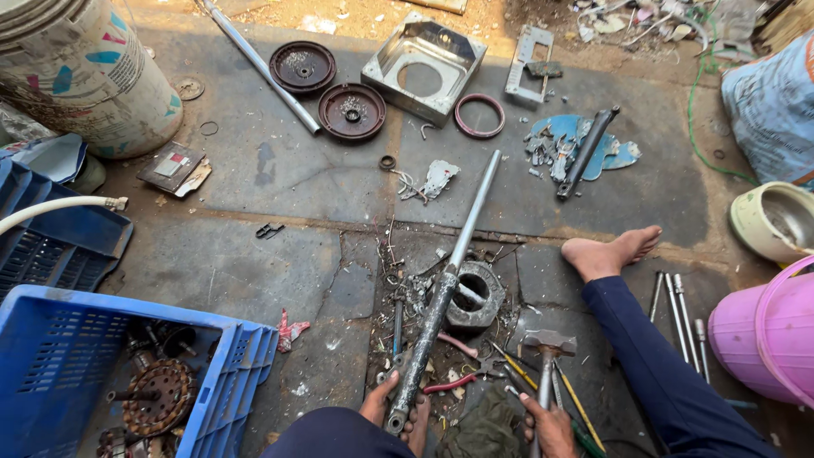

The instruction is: The person is sitting on the floor repairing a metal part. They use a hammer to strike a metal rod, then use pliers and a screwdriver to manipulate and adjust components of the assembly.

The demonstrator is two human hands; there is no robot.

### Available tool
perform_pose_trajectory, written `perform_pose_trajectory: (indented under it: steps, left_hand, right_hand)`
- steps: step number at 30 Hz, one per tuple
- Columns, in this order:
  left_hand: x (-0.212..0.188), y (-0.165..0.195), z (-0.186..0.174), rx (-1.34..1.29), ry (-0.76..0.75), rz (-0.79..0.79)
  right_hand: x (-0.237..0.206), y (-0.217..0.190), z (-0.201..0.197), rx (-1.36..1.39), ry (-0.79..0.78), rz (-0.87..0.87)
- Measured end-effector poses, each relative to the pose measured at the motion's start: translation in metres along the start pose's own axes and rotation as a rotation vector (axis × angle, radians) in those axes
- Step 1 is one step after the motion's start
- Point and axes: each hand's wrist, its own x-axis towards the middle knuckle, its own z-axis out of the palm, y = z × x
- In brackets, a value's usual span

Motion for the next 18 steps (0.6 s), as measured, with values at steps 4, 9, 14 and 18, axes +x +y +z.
perform_pose_trajectory:
  steps: [4,9,14,18]
  left_hand:
    - [-0.044,0.02,0.024,0.099,0.017,-0.039]
    - [-0.088,0.047,0.064,0.048,-0.12,-0.011]
    - [-0.113,0.078,0.085,0.177,-0.198,0.02]
    - [-0.118,0.095,0.091,0.216,-0.25,0.047]
  right_hand:
    - [0.003,0.018,0.005,0.056,0.073,0.066]
    - [-0.001,0.016,0.003,-0.323,0.075,0.094]
    - [-0.012,-0.006,-0.005,-1.128,0.011,0.141]
    - [-0.028,-0.023,-0.003,-1.341,0.002,0.087]
